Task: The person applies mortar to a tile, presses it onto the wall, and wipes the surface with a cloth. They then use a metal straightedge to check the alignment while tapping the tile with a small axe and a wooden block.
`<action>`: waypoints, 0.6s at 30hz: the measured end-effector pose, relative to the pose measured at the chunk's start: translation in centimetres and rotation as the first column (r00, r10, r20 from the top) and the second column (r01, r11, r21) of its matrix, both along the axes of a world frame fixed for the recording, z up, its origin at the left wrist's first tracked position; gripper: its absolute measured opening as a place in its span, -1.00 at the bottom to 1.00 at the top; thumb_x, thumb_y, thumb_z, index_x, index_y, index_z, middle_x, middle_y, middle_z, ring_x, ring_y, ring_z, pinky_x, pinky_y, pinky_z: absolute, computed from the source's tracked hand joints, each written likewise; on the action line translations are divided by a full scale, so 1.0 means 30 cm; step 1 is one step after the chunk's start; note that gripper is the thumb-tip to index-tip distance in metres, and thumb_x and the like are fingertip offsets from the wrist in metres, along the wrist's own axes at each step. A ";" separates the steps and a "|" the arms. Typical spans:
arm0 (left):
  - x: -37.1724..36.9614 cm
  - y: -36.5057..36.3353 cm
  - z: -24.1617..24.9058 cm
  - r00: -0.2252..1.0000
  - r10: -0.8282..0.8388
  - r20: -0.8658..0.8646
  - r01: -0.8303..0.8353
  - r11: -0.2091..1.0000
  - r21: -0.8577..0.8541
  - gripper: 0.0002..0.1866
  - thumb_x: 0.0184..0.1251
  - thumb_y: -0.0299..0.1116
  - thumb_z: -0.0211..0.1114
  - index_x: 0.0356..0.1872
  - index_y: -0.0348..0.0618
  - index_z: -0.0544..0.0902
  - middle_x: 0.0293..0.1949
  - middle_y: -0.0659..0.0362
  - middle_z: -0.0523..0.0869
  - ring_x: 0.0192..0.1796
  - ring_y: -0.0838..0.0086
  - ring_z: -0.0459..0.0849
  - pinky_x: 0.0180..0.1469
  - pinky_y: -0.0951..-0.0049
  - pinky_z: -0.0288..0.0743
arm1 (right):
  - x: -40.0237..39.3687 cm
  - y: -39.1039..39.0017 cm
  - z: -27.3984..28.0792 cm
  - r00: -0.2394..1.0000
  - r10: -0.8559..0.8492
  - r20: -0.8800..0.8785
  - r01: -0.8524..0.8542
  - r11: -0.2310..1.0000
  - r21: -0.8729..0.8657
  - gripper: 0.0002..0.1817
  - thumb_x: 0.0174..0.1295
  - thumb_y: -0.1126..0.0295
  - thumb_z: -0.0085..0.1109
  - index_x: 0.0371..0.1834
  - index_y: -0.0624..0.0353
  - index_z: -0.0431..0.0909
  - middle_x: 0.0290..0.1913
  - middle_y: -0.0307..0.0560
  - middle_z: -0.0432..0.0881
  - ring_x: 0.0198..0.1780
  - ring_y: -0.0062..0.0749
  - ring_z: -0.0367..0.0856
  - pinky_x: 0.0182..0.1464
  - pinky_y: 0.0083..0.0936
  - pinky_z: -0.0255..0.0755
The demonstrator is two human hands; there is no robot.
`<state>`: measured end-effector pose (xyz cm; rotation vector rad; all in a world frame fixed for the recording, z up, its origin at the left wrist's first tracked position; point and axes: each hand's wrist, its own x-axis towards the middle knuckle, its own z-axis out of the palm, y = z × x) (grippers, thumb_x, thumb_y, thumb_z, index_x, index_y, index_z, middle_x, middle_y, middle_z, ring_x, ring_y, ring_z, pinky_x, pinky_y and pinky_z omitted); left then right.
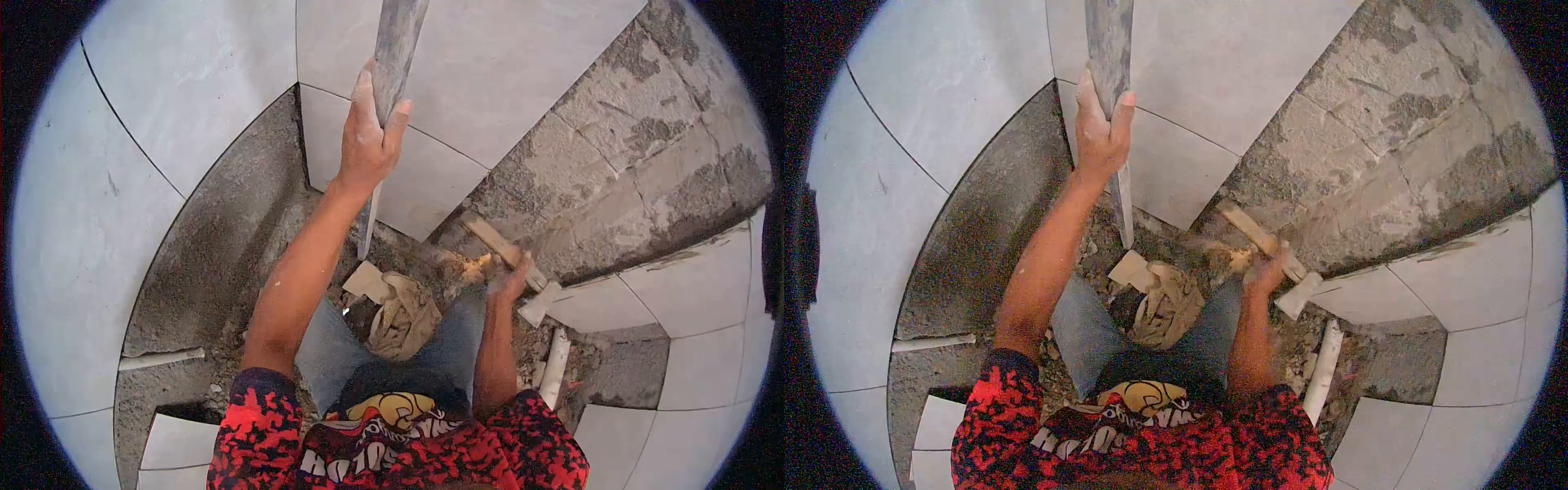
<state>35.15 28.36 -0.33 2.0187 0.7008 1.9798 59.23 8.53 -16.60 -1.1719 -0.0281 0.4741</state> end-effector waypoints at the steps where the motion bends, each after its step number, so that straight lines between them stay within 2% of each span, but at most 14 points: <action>1: 0.002 0.003 -0.004 1.000 0.006 -0.002 -0.006 1.000 -0.006 -0.34 0.33 -0.22 0.10 0.27 -0.48 0.07 0.18 -0.28 0.30 0.22 -0.01 0.35 0.23 0.22 0.23 | 0.004 -0.004 -0.005 1.000 0.006 -0.002 -0.006 1.000 -0.006 -0.46 0.21 0.01 0.10 0.05 0.24 0.39 -0.04 -0.03 0.44 -0.10 -0.23 0.46 -0.07 -0.37 0.45; 3: 0.007 0.009 -0.011 0.996 -0.090 0.030 0.091 0.995 -0.048 -0.34 0.33 -0.22 0.10 0.27 -0.48 0.07 0.18 -0.28 0.30 0.21 -0.02 0.36 0.23 0.22 0.24 | 0.017 -0.012 -0.031 0.997 0.040 -0.072 -0.042 0.999 -0.023 -0.47 0.22 0.02 0.07 0.05 0.25 0.42 0.00 0.00 0.43 -0.06 -0.26 0.46 -0.07 -0.37 0.43; 4: 0.008 0.008 -0.011 0.996 -0.089 0.024 0.090 0.995 -0.050 -0.34 0.33 -0.22 0.10 0.27 -0.48 0.07 0.18 -0.28 0.30 0.21 -0.02 0.36 0.23 0.22 0.24 | 0.107 -0.013 -0.218 0.930 0.210 0.301 -0.134 0.957 -0.256 -0.42 0.19 0.00 0.11 0.06 0.28 0.41 -0.06 0.00 0.48 -0.16 -0.25 0.50 -0.14 -0.35 0.45; 5: 0.009 0.007 -0.009 0.997 -0.070 0.016 0.071 0.996 -0.057 -0.34 0.33 -0.22 0.10 0.27 -0.48 0.07 0.18 -0.28 0.30 0.20 -0.02 0.36 0.22 0.22 0.25 | 0.201 -0.015 -0.407 0.659 0.377 0.651 0.056 0.838 -0.542 -0.37 0.15 -0.03 0.14 0.08 0.32 0.39 -0.12 0.00 0.52 -0.25 -0.23 0.54 -0.21 -0.32 0.47; 6: 0.010 0.007 -0.007 0.999 -0.051 0.010 0.052 0.997 -0.063 -0.34 0.33 -0.21 0.10 0.27 -0.48 0.07 0.18 -0.28 0.30 0.20 -0.02 0.37 0.22 0.22 0.25 | 0.291 -0.016 -0.591 0.352 0.440 0.826 0.344 0.760 -0.551 -0.31 0.12 -0.06 0.17 0.09 0.35 0.38 -0.18 0.01 0.57 -0.34 -0.22 0.58 -0.28 -0.30 0.50; 7: 0.011 0.008 -0.008 0.999 -0.052 0.007 0.052 0.997 -0.063 -0.34 0.33 -0.21 0.10 0.27 -0.48 0.07 0.18 -0.28 0.30 0.20 -0.02 0.37 0.22 0.22 0.25 | 0.208 0.001 -0.482 0.662 0.375 0.649 0.176 0.764 -0.620 -0.31 0.13 -0.06 0.16 0.13 0.31 0.36 -0.18 0.00 0.58 -0.32 -0.23 0.58 -0.27 -0.30 0.49; 8: 0.010 0.013 -0.008 1.000 -0.028 0.006 0.028 0.999 -0.045 -0.34 0.34 -0.22 0.10 0.26 -0.48 0.08 0.17 -0.28 0.31 0.19 -0.02 0.38 0.21 0.21 0.26 | 0.113 0.019 -0.354 0.916 0.201 0.347 0.039 0.817 -0.576 -0.31 0.14 -0.06 0.14 0.17 0.27 0.34 -0.19 0.00 0.59 -0.30 -0.23 0.59 -0.26 -0.31 0.49; 9: 0.006 0.020 -0.008 1.000 -0.003 0.005 0.003 1.000 -0.026 -0.35 0.34 -0.22 0.09 0.26 -0.48 0.08 0.16 -0.29 0.31 0.18 -0.02 0.39 0.20 0.21 0.27 | 0.010 0.037 -0.214 0.999 -0.008 0.041 0.028 0.860 -0.510 -0.30 0.15 -0.06 0.13 0.21 0.24 0.32 -0.19 -0.01 0.60 -0.28 -0.23 0.59 -0.26 -0.31 0.49; 10: 0.001 0.026 -0.007 1.000 0.001 -0.001 -0.001 1.000 -0.032 -0.35 0.34 -0.22 0.09 0.26 -0.48 0.08 0.16 -0.29 0.31 0.18 -0.02 0.39 0.20 0.21 0.27 | 0.032 0.034 -0.258 0.999 -0.004 0.035 0.021 0.857 -0.515 -0.30 0.15 -0.06 0.13 0.21 0.24 0.32 -0.19 -0.01 0.60 -0.28 -0.23 0.59 -0.26 -0.31 0.49; 12: -0.001 0.036 -0.003 0.999 -0.013 0.038 0.013 1.000 0.008 -0.36 0.34 -0.23 0.09 0.25 -0.49 0.09 0.15 -0.29 0.33 0.16 -0.01 0.41 0.19 0.22 0.28 | 0.100 0.003 -0.366 0.996 -0.031 0.089 0.050 0.975 -0.218 -0.38 0.17 -0.02 0.12 0.19 0.18 0.38 -0.25 -0.02 0.59 -0.30 -0.25 0.57 -0.23 -0.32 0.48; 16: -0.010 0.057 -0.008 0.997 0.080 0.010 -0.081 0.995 0.052 -0.36 0.35 -0.22 0.09 0.25 -0.48 0.09 0.14 -0.29 0.34 0.15 0.00 0.42 0.17 0.22 0.29 | 0.098 0.050 -0.377 0.997 -0.074 -0.022 0.066 0.965 -0.253 -0.42 0.20 0.00 0.09 0.14 0.21 0.42 -0.25 -0.08 0.59 -0.30 -0.25 0.56 -0.21 -0.36 0.48; 17: -0.010 0.058 -0.004 0.996 0.087 0.009 -0.088 0.995 0.056 -0.35 0.34 -0.21 0.09 0.26 -0.48 0.08 0.14 -0.29 0.34 0.15 0.00 0.42 0.17 0.22 0.29 | 0.104 0.047 -0.389 0.933 0.183 0.309 0.033 0.813 -0.582 -0.42 0.18 0.04 0.13 0.17 0.20 0.38 -0.24 -0.09 0.59 -0.30 -0.26 0.56 -0.21 -0.38 0.49; 18: -0.008 0.054 -0.006 0.996 0.091 0.005 -0.091 0.994 0.056 -0.34 0.34 -0.20 0.09 0.26 -0.47 0.06 0.14 -0.29 0.33 0.14 0.00 0.42 0.17 0.22 0.30 | 0.106 0.032 -0.404 0.720 0.510 0.471 0.143 0.555 -0.819 -0.41 0.17 0.08 0.16 0.19 0.18 0.35 -0.22 -0.10 0.59 -0.30 -0.26 0.56 -0.22 -0.40 0.49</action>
